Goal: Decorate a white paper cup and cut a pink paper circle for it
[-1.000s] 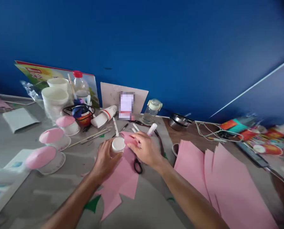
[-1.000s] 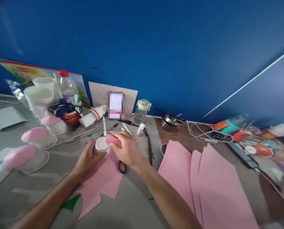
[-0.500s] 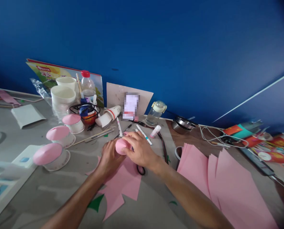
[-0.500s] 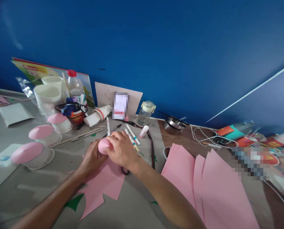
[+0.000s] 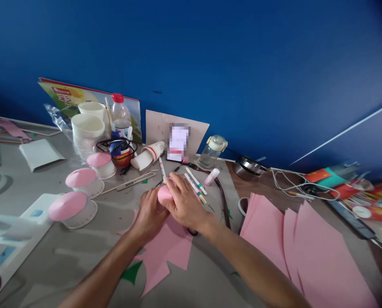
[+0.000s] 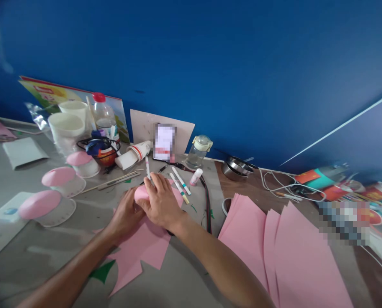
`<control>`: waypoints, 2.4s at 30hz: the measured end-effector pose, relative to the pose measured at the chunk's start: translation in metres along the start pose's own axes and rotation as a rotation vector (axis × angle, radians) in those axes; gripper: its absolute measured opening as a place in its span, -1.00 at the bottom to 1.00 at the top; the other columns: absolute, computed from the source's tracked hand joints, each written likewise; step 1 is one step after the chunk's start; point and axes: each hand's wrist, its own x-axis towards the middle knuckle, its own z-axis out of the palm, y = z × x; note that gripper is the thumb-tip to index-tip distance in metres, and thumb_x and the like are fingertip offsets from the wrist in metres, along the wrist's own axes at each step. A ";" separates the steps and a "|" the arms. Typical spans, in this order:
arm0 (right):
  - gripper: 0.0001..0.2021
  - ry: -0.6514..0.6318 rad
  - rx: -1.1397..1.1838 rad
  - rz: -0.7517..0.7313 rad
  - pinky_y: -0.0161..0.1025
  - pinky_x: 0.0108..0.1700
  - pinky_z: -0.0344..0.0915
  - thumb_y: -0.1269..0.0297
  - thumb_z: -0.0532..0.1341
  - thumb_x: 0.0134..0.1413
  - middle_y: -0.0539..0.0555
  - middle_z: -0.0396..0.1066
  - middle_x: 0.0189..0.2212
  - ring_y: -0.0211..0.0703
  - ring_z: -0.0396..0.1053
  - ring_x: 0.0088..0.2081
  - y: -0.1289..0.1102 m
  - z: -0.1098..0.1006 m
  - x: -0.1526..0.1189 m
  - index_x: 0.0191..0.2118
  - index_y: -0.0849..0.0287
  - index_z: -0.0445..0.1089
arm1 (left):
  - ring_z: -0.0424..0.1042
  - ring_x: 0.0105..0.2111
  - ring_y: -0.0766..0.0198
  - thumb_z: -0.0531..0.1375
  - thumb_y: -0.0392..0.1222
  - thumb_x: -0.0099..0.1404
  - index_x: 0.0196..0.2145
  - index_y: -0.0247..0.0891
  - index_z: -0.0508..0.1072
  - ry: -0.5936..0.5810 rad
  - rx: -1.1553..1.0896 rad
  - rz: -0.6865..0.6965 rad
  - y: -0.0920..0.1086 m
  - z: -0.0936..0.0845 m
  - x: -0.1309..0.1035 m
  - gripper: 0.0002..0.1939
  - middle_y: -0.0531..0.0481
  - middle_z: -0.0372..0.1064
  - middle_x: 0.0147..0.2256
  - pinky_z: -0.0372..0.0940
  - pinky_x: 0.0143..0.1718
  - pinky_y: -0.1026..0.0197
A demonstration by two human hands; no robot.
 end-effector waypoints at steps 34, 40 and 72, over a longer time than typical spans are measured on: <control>-0.55 -0.119 0.245 0.113 0.01 0.17 0.24 0.33 -0.01 0.30 0.39 0.22 0.17 0.04 0.17 0.23 0.007 -0.008 0.001 0.25 0.39 0.08 | 0.33 -0.16 0.02 0.20 -0.20 0.16 -0.09 -0.24 0.32 -0.044 0.075 0.008 0.001 -0.001 0.000 -0.66 -0.12 0.38 -0.20 0.23 -0.20 0.04; -0.56 -0.100 0.298 0.149 0.01 0.19 0.21 0.29 0.00 0.30 0.35 0.25 0.16 0.02 0.21 0.20 0.007 -0.009 0.002 0.24 0.32 0.13 | 0.34 -0.18 0.03 0.21 -0.18 0.16 -0.08 -0.22 0.32 -0.034 0.084 0.006 0.002 -0.002 0.000 -0.65 -0.09 0.38 -0.23 0.23 -0.18 0.03; -0.59 -0.129 0.212 0.135 -0.01 0.20 0.19 0.26 -0.01 0.31 0.34 0.28 0.14 0.04 0.20 0.20 -0.001 -0.007 0.009 0.17 0.36 0.22 | 0.35 -0.13 0.03 0.18 -0.22 0.18 -0.11 -0.21 0.34 -0.045 0.046 0.034 0.000 0.000 0.001 -0.72 -0.12 0.39 -0.17 0.23 -0.11 0.00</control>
